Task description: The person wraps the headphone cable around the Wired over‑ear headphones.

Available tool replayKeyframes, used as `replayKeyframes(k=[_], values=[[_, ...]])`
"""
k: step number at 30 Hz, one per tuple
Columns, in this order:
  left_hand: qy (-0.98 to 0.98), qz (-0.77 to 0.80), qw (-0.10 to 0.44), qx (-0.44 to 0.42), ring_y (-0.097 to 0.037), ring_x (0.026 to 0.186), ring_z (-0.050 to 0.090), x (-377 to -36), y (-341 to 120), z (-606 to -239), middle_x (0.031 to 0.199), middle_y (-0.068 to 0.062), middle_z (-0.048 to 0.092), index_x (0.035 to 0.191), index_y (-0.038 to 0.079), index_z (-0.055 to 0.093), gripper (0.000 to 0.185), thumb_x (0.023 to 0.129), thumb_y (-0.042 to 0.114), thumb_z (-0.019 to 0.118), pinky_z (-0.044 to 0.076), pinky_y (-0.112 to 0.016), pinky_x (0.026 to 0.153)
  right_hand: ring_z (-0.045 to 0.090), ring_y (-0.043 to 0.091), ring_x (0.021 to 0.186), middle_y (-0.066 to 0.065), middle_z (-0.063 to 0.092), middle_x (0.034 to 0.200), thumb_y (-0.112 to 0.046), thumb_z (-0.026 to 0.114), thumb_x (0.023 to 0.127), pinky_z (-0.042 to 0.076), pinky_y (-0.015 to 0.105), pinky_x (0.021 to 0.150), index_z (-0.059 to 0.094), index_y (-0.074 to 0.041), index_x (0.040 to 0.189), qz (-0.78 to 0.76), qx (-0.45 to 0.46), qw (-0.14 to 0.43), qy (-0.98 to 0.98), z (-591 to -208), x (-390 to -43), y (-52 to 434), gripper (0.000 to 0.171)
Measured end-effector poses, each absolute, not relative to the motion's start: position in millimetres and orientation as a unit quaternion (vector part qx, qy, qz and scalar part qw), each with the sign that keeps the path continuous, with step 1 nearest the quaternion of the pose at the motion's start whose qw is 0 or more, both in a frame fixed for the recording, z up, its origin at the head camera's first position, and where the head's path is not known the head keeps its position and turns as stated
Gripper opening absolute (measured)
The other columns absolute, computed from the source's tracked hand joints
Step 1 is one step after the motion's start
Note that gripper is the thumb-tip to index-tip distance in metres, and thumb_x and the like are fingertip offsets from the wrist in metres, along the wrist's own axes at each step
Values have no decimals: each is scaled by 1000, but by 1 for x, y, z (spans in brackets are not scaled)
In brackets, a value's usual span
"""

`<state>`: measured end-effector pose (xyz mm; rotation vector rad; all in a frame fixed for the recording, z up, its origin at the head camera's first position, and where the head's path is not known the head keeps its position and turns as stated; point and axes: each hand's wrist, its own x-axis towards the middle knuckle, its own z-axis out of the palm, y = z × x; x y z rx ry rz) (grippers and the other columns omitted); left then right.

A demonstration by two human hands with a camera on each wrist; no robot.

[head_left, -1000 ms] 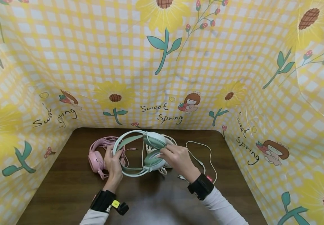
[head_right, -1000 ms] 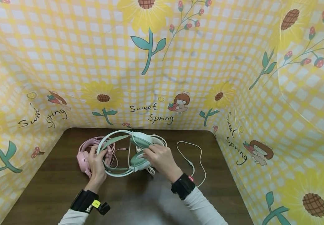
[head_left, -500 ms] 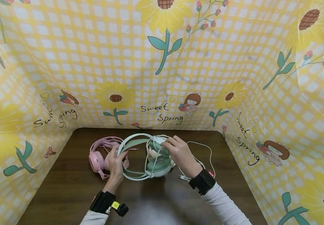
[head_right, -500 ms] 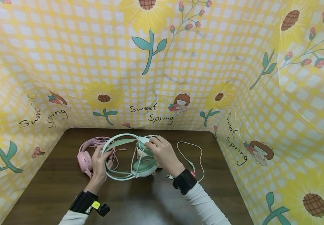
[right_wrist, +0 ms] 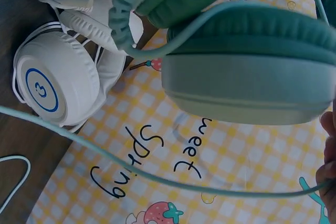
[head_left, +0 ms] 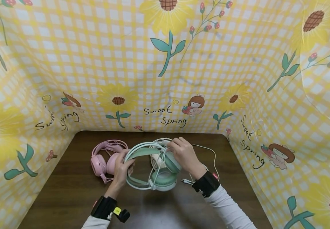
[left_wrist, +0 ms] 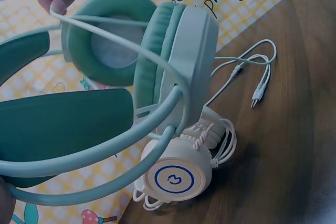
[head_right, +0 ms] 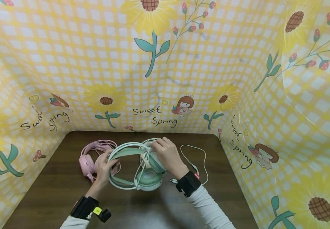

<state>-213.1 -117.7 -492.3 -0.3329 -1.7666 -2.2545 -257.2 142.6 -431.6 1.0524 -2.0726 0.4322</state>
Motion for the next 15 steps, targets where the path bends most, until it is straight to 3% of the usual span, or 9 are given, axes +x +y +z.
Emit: replayKeyframes(k=[6, 10, 15], values=[[-606, -774, 112, -147, -7, 38, 34, -213, -120, -491, 62, -18, 47, 107, -10, 49, 19, 89, -11, 47, 27, -23, 31, 54, 18, 82, 3, 63, 94, 6, 73, 84, 49, 27, 70, 70, -7, 93, 213, 411, 331, -822, -432, -259, 146, 16], [-581, -791, 103, -162, -5, 38, 34, -214, -124, -495, 62, -12, 48, 107, -11, 48, 18, 89, -11, 46, 20, -29, 29, 59, 14, 81, -1, 64, 90, -10, 75, 86, 50, 26, 67, 68, -10, 95, 246, 402, 316, -823, -435, -261, 155, 11], [-552, -811, 92, -170, -4, 39, 33, -216, -128, -496, 63, -7, 50, 105, -3, 53, 19, 90, -11, 44, 13, -34, 31, 62, 9, 71, -5, 65, 81, -26, 82, 79, 49, 25, 59, 65, -14, 88, 269, 384, 315, -825, -434, -266, 168, 22]])
